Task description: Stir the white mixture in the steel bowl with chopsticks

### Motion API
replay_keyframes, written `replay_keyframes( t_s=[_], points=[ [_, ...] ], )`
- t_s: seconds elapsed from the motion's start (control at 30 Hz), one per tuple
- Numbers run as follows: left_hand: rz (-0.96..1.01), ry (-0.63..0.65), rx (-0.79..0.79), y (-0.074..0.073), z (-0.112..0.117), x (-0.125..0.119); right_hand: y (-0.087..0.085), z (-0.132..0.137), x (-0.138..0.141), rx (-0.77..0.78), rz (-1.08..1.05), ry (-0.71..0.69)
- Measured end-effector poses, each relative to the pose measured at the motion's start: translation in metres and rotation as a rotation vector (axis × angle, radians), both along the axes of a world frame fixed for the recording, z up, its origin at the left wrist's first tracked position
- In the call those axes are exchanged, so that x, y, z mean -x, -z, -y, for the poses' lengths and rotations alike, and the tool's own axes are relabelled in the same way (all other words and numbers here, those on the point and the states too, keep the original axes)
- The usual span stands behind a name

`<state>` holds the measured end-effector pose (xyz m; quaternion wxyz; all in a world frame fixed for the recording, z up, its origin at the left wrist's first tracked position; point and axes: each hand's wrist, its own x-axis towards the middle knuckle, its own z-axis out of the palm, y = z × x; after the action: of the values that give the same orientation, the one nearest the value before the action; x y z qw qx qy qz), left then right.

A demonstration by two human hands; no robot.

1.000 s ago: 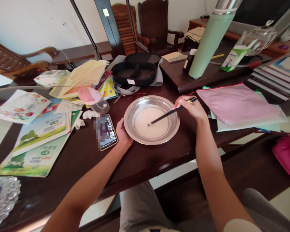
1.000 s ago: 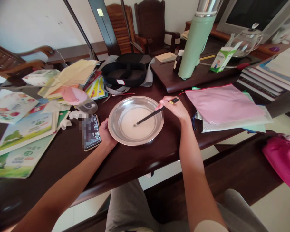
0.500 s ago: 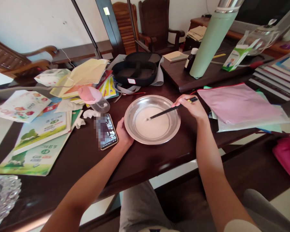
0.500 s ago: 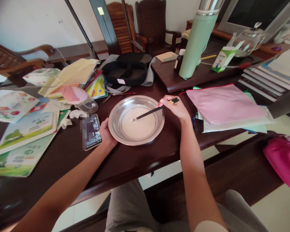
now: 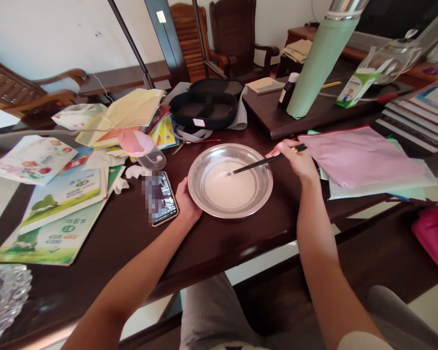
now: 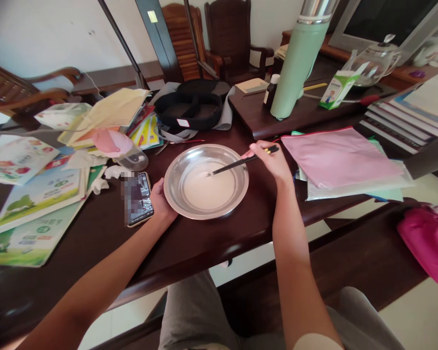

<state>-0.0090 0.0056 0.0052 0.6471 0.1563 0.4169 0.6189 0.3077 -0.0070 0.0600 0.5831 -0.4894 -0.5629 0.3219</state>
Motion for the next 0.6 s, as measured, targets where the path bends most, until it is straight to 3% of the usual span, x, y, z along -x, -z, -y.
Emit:
replay_keyframes(
  t_s=[0.1, 0.27, 0.33, 0.47, 0.53, 0.6],
  points=[
    [0.005, 0.001, 0.012, -0.001, 0.0, -0.001, 0.003, 0.002, -0.009, -0.038, -0.059, 0.051],
    [-0.005, 0.001, 0.007, -0.002, 0.0, -0.001, -0.001, 0.0, 0.005, 0.04, 0.03, -0.182],
    [-0.011, 0.001, 0.004, -0.001, 0.0, -0.001, -0.002, -0.001, 0.007, 0.039, 0.047, -0.145],
    [-0.018, -0.001, -0.004, 0.0, 0.0, 0.0, 0.001, 0.001, -0.005, -0.015, -0.012, 0.058],
    [-0.016, 0.0, -0.003, -0.001, 0.0, 0.0, 0.003, 0.002, -0.008, -0.02, -0.039, 0.045],
    [-0.008, -0.002, 0.006, -0.001, 0.0, 0.0, 0.002, 0.002, -0.003, 0.011, -0.022, -0.065]
  ],
)
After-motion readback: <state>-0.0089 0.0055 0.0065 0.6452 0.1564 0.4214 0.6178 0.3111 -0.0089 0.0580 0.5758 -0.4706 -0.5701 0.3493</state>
